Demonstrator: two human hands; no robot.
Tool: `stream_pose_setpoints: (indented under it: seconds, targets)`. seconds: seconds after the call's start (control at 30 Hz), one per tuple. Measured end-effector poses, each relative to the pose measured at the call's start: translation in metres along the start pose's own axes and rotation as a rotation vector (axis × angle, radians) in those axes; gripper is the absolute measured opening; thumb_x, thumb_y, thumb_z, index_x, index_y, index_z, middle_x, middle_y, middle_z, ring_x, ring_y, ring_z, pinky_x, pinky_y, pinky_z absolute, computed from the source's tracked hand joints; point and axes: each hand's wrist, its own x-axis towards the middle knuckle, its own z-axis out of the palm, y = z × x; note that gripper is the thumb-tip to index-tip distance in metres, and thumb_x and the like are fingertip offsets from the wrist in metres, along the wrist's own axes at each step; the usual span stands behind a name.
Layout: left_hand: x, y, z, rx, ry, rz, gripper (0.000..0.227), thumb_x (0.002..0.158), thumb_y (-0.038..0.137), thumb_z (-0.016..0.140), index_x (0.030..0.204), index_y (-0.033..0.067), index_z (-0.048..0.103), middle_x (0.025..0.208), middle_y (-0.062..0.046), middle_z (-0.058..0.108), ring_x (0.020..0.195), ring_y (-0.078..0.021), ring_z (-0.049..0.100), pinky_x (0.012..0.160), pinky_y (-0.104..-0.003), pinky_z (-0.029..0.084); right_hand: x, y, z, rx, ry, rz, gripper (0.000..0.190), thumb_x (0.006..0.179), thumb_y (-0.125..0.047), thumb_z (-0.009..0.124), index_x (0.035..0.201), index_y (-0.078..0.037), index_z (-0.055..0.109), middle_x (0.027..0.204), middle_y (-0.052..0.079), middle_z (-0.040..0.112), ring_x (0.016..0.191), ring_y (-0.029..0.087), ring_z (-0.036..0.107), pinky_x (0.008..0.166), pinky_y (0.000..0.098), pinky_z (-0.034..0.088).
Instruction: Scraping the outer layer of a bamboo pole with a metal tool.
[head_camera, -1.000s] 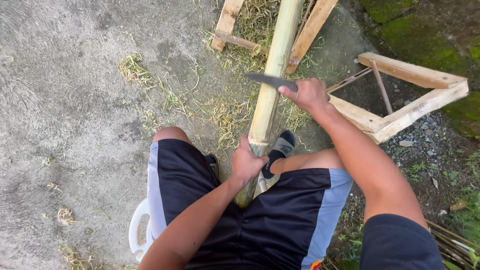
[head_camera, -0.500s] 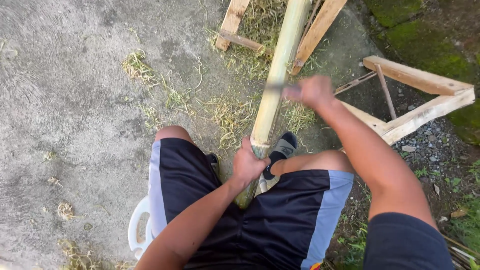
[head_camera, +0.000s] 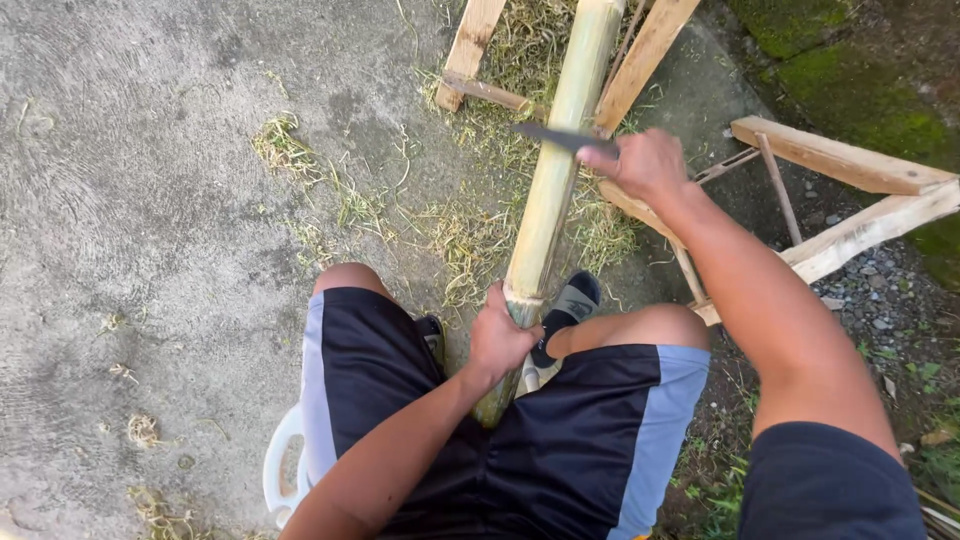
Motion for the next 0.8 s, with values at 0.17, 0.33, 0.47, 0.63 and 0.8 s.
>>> stream_pose_setpoints:
  seconds: [0.17,0.33,0.47,0.63,0.8]
  targets:
    - [0.002,-0.002,0.003,-0.003,0.011,0.008,0.095,0.065,0.026,0.084,0.143,-0.0018,0.038,0.106,-0.03,0.07,0.099,-0.0469,0.069,0.089,-0.049,0.055,-0.025,-0.031,-0.001,-0.142,-0.024,-0.37,0.09,0.069,-0.098,0.04,0.061,-0.013,0.069,0.054,0.012,0.064,0.059,0.034,0.069,0.057,0.0502,0.054]
    - [0.001,-0.001,0.002,0.012,0.009,0.01,0.096,0.065,0.027,0.085,0.144,-0.0025,0.037,0.105,-0.03,0.07,0.099,-0.0465,0.069,0.089,-0.048,0.055,-0.043,-0.035,0.009,-0.056,0.011,-0.263,0.092,0.072,-0.099,0.039,0.063,-0.012,0.068,0.056,0.013,0.062,0.059,0.034,0.068,0.061,0.0476,0.054]
    - [-0.001,0.002,-0.001,-0.018,0.015,0.013,0.089,0.065,0.024,0.085,0.139,0.0002,0.041,0.101,-0.028,0.071,0.095,-0.0459,0.07,0.087,-0.048,0.056,-0.044,-0.039,0.012,0.055,0.082,-0.252,0.093,0.078,-0.098,0.036,0.06,-0.011,0.065,0.054,0.009,0.058,0.053,0.031,0.064,0.058,0.0458,0.051]
    - [-0.006,0.005,-0.003,-0.046,-0.009,-0.006,0.085,0.067,0.024,0.083,0.138,0.0019,0.042,0.098,-0.027,0.072,0.093,-0.0455,0.071,0.085,-0.048,0.056,-0.003,-0.003,0.011,0.075,0.013,0.115,0.097,0.089,-0.097,0.029,0.065,-0.01,0.064,0.054,0.006,0.057,0.05,0.028,0.059,0.052,0.0461,0.049]
    - [0.001,0.001,0.0,-0.046,0.004,0.006,0.089,0.065,0.022,0.084,0.14,0.0003,0.04,0.099,-0.028,0.072,0.095,-0.0452,0.071,0.084,-0.048,0.056,-0.035,-0.038,0.003,-0.004,0.256,-0.372,0.087,0.077,-0.095,0.04,0.062,-0.016,0.073,0.048,0.01,0.058,0.049,0.031,0.062,0.052,0.0466,0.05]
